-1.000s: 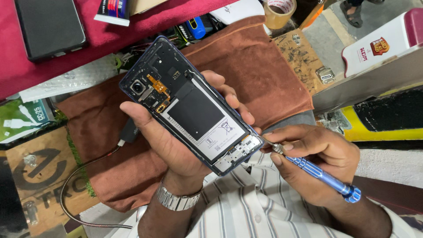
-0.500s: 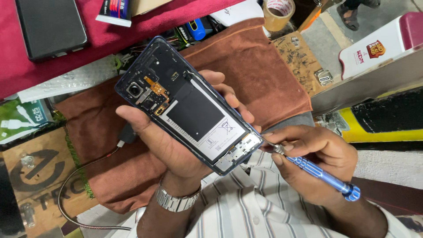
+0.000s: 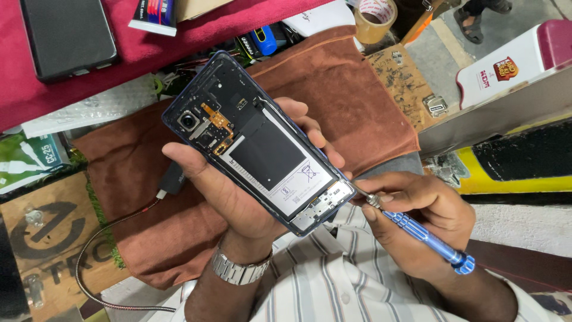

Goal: The person disassembles a smartphone by removing screws from the internal frame using a manual screwdriver and a heat gun. They carefully manipulate the device's internal components, including the battery and camera module, while working on a brown cloth-covered surface.

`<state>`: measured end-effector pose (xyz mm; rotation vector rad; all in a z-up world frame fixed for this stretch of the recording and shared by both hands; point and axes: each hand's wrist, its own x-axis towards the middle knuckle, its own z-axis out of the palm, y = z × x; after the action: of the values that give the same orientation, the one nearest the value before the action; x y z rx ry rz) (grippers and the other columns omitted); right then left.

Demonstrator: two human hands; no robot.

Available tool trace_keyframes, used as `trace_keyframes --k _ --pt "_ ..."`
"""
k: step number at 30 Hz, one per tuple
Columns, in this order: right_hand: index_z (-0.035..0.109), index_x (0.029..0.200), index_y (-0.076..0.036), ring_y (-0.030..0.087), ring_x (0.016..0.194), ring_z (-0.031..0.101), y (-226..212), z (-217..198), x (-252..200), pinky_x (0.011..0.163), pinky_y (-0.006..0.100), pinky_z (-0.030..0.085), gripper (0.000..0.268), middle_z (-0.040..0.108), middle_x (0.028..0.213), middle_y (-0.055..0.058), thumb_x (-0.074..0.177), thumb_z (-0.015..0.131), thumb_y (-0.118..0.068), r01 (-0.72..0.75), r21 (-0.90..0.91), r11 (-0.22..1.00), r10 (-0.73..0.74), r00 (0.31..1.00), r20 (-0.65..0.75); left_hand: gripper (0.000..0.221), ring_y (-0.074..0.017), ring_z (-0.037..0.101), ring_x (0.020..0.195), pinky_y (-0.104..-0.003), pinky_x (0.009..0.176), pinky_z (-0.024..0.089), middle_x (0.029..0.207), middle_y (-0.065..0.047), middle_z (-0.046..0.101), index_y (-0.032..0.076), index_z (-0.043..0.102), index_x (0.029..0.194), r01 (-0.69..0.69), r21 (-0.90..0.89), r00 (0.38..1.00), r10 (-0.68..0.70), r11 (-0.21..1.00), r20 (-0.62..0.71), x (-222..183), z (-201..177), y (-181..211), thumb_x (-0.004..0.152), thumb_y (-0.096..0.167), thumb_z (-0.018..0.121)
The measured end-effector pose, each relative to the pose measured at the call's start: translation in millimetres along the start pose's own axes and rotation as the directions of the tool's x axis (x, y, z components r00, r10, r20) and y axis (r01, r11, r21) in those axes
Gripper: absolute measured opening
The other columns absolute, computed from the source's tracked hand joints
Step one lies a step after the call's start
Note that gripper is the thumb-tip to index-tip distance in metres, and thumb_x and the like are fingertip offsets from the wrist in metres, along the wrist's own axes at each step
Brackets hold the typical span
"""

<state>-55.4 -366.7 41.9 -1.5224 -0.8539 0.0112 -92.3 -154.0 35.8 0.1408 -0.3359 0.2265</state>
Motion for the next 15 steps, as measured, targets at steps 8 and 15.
trace_keyframes --k 8,15 --pt "0.055 0.107 -0.004 0.021 0.108 0.075 -1.6 -3.5 -0.3 0.089 0.028 0.064 0.024 0.071 0.121 0.024 0.093 0.072 0.005 0.024 0.044 0.999 -0.024 1.0 0.001 0.12 -0.0453 0.073 0.092 -0.057 0.074 0.064 0.104 -0.033 0.067 -0.015 0.049 0.129 -0.001 0.019 1.0 0.002 1.0 -0.018 0.8 0.3 1.6 0.082 0.095 0.041" --pt "0.055 0.104 -0.005 0.022 0.11 0.074 -0.3 -1.1 3.0 0.092 0.03 0.063 0.024 0.07 0.121 0.024 0.093 0.073 0.007 0.041 -0.02 0.999 -0.041 0.999 -0.01 0.122 -0.0431 0.073 0.097 -0.053 0.08 0.064 0.108 -0.031 0.068 -0.014 0.05 0.133 0.013 -0.056 1.0 -0.012 0.998 0.028 0.9 2.1 2.3 0.081 0.095 0.037"
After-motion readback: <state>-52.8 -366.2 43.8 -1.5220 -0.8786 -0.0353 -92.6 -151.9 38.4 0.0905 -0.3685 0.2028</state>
